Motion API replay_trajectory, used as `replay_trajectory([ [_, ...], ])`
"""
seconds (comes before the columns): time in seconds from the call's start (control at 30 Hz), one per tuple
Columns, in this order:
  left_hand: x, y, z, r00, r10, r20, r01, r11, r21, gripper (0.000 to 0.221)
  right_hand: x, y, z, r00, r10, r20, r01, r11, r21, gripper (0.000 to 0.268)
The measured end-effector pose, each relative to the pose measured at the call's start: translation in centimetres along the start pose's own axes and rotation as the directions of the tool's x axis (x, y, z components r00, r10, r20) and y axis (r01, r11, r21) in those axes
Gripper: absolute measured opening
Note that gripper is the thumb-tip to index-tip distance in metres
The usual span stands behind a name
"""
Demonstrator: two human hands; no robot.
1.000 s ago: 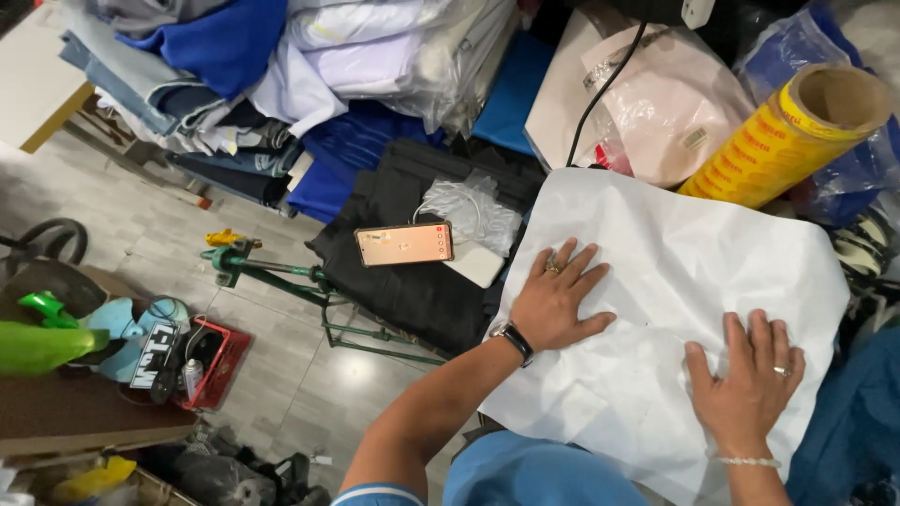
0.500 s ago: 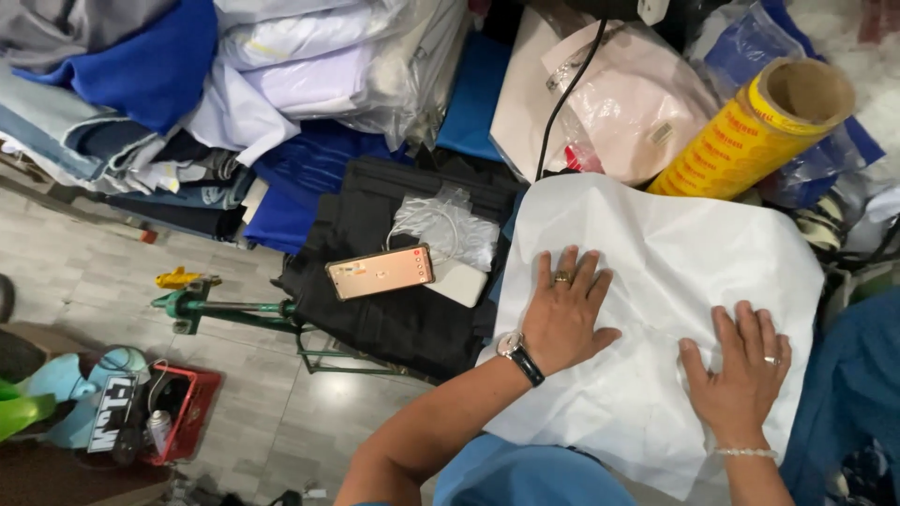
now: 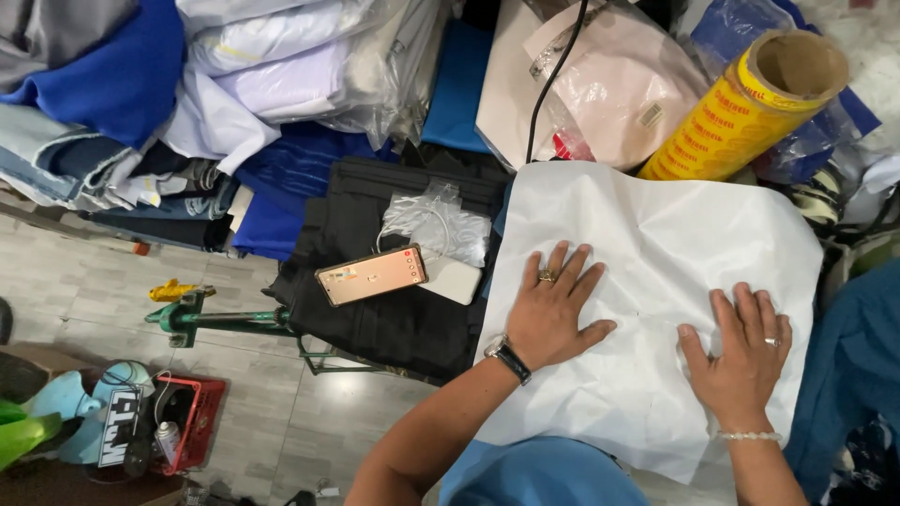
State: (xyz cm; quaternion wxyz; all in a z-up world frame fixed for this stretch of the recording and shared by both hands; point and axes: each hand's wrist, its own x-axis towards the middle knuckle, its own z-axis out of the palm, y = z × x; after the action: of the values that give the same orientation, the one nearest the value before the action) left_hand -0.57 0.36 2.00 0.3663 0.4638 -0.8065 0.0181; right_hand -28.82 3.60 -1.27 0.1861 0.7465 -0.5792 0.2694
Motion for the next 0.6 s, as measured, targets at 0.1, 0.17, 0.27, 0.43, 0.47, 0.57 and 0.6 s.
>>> replay_trajectory([
  [0.1,-0.07,0.17,-0.31,1.0,-0.009,-0.008,0.009,1.0,-0.029,0.069,-0.36,-0.06,0.02,1.0,0.018,0.012,-0.017,1.0,-0.016,0.055],
  [0.17,-0.11,0.16,-0.23,1.0,-0.018,0.015,0.018,1.0,-0.009,0.074,-0.24,-0.01,0.08,1.0,0.015,0.009,-0.015,1.0,-0.015,0.055],
  [0.27,-0.15,0.18,-0.12,0.997,-0.031,0.066,0.031,1.0,-0.001,0.081,-0.3,0.04,0.14,1.0,0.021,0.009,-0.021,1.0,-0.009,0.054],
  [0.43,-0.28,0.31,0.0,0.999,-0.035,0.041,0.035,0.999,-0.013,0.084,-0.46,0.13,0.02,1.0,0.007,0.01,-0.007,1.0,0.0,0.055],
  [0.47,-0.31,0.31,0.02,0.998,-0.036,0.044,0.037,0.999,-0.01,0.084,-0.45,0.11,0.05,1.0,0.011,0.012,-0.01,1.0,-0.006,0.054],
  [0.57,-0.16,0.2,0.07,0.998,-0.038,0.048,0.038,0.999,0.003,0.084,-0.15,0.24,0.21,1.0,0.009,0.014,-0.009,1.0,-0.01,0.054],
  [0.6,-0.31,0.28,0.1,0.998,-0.033,0.056,0.033,0.999,0.007,0.084,-0.43,0.2,0.09,1.0,0.013,0.018,-0.013,1.0,-0.014,0.053],
])
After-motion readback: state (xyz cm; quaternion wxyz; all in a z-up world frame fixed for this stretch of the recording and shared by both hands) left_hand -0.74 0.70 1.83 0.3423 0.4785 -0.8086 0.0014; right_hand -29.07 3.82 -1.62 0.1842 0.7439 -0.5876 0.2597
